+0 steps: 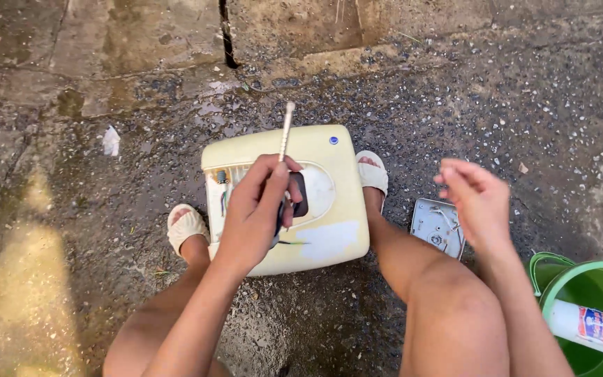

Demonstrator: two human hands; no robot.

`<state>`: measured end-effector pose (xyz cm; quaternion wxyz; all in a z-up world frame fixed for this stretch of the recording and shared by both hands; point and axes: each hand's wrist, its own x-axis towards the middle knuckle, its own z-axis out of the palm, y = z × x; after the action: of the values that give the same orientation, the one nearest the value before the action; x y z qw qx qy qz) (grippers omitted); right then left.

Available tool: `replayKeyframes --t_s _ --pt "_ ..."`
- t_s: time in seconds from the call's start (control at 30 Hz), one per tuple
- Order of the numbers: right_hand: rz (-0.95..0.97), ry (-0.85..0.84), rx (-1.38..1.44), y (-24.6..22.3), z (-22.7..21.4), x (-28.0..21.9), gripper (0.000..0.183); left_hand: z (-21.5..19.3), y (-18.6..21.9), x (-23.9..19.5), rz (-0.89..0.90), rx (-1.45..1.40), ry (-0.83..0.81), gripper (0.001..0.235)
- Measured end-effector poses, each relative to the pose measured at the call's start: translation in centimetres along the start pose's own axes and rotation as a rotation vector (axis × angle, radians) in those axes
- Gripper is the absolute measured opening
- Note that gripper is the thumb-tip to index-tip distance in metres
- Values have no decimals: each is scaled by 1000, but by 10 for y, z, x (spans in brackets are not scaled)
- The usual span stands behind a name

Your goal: The person sits on a wet concrete surface and uses a screwdriver to tighten screws on the internal components of a disassembled white appliance. They manipulate wires and a metal plate within the device's casing throughout the process.

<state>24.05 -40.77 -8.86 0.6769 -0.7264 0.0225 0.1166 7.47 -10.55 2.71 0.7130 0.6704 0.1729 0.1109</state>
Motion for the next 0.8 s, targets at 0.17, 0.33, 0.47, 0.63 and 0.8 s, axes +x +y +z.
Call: replayKeyframes --t_s 0.17,0.33,0.47,0.63,0.8 --pt "-244 -301 139 -151 87 -35 16 -8 8 -17 89 85 -53 26" --pt "-299 -568 282 -163 169 -57 13 -19 14 -23 154 167 -64 25" --pt "-215 -676 319 -143 179 -68 14 -28 8 -33 136 204 -28 27" --pt "-189 -741 309 -143 200 -58 15 -48 13 -26 153 214 -7 30" --pt "-173 -771 242 -146 207 -53 15 -57 11 -25 129 270 35 29"
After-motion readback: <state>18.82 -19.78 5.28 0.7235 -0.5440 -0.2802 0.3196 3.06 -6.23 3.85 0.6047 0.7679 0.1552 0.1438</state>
